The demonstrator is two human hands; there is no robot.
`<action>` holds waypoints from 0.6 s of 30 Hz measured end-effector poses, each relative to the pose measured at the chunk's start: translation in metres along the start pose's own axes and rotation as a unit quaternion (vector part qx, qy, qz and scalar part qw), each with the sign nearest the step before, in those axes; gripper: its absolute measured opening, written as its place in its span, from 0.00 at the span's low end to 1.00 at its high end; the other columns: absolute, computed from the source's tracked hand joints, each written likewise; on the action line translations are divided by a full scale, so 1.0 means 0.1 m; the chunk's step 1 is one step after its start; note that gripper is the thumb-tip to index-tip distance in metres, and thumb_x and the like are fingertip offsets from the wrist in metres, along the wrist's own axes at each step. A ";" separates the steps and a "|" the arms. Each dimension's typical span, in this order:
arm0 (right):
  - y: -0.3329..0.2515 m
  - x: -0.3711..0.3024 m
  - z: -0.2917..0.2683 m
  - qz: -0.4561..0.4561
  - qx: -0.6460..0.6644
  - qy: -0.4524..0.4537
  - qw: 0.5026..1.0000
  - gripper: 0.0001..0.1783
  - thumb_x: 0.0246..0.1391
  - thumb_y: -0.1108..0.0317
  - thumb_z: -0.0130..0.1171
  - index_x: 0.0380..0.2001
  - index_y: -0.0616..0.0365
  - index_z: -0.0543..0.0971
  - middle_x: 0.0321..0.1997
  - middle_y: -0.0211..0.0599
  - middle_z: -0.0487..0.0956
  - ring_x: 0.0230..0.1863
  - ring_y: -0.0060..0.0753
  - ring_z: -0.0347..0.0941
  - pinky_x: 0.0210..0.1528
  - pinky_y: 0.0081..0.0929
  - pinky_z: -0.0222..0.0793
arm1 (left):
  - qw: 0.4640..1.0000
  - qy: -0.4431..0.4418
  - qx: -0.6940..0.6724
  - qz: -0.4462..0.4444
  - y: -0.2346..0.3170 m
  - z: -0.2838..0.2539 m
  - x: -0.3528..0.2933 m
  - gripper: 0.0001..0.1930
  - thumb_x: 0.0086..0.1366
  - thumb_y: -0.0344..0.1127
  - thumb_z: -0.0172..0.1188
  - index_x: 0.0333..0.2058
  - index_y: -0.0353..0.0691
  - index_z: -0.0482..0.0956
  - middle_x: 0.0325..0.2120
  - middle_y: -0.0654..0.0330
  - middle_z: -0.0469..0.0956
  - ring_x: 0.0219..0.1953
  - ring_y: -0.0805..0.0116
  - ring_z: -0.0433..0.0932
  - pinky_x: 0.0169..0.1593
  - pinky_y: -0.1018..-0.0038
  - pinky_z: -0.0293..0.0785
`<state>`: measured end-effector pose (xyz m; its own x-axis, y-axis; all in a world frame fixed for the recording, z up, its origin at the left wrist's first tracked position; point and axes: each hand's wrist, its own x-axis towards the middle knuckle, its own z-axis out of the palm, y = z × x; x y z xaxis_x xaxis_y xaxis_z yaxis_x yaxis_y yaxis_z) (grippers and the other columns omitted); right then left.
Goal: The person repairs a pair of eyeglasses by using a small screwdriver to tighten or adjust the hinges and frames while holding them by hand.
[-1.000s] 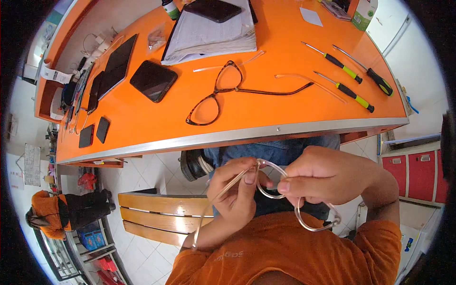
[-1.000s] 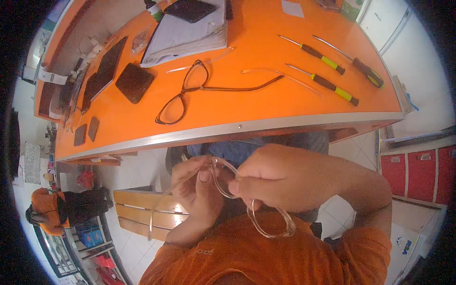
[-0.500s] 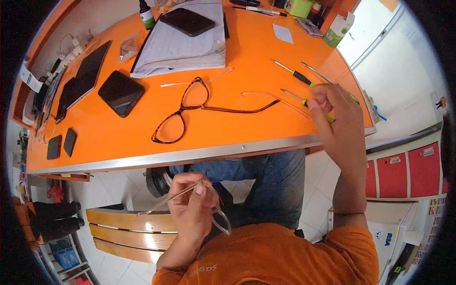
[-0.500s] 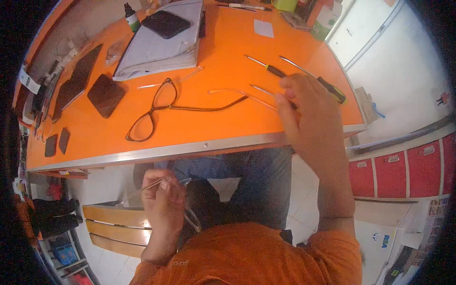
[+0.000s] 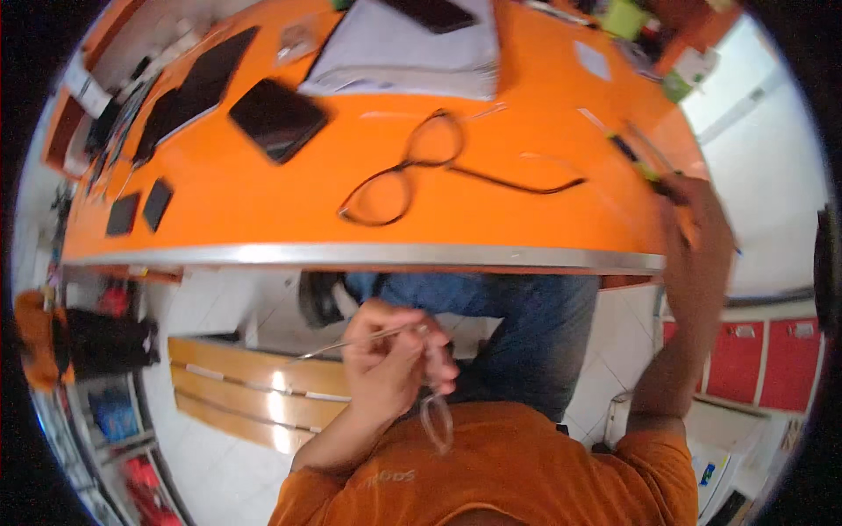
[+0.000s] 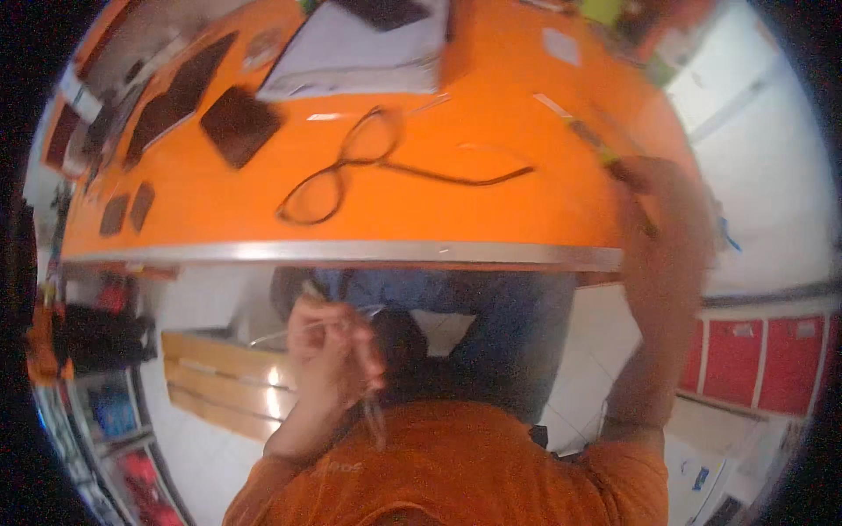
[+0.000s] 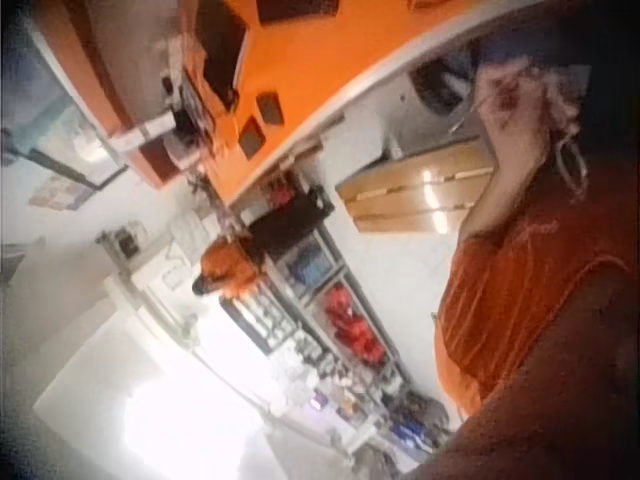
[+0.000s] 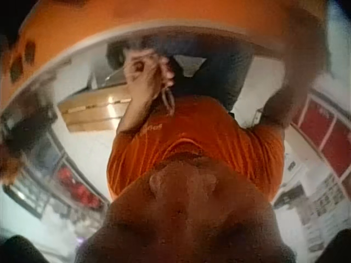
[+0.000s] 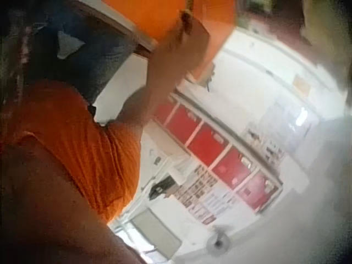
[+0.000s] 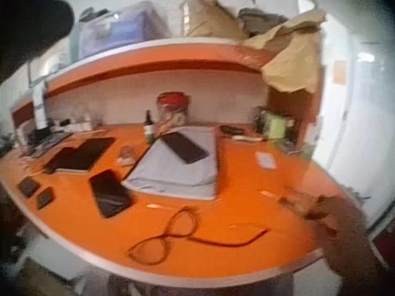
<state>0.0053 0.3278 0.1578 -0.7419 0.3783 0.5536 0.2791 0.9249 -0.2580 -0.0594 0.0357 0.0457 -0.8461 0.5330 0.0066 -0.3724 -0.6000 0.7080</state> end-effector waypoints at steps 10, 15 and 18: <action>-0.78 -0.37 -0.21 -0.140 0.218 -0.358 0.897 0.14 0.47 0.66 0.66 0.38 0.55 0.77 0.29 0.39 0.77 0.31 0.46 0.76 0.31 0.40 0.71 | 0.997 -0.054 0.005 0.050 0.06 0.02 -0.02 0.10 0.67 0.26 0.56 0.45 0.33 0.68 0.36 0.41 0.77 0.25 0.61 0.81 0.20 0.72 0.81; -0.79 -0.40 -0.12 -0.176 0.223 -0.333 0.899 0.14 0.50 0.65 0.66 0.38 0.57 0.77 0.28 0.38 0.78 0.28 0.43 0.77 0.28 0.38 0.71 | 0.998 -0.049 0.021 0.034 0.11 0.07 -0.04 0.09 0.66 0.23 0.55 0.44 0.32 0.68 0.39 0.39 0.77 0.25 0.61 0.82 0.21 0.72 0.82; -0.80 -0.42 -0.12 -0.189 0.228 -0.322 0.899 0.13 0.50 0.66 0.66 0.38 0.58 0.77 0.26 0.39 0.78 0.26 0.43 0.77 0.26 0.38 0.71 | 0.998 -0.046 0.016 0.039 0.09 0.07 -0.06 0.09 0.66 0.22 0.56 0.44 0.32 0.68 0.40 0.39 0.77 0.26 0.61 0.82 0.22 0.72 0.82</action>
<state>0.0211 0.2381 0.1648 -0.9717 -0.1949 0.1337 -0.2363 0.8161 -0.5274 -0.0552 0.0313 0.0569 -0.8326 0.5389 0.1275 -0.2930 -0.6240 0.7244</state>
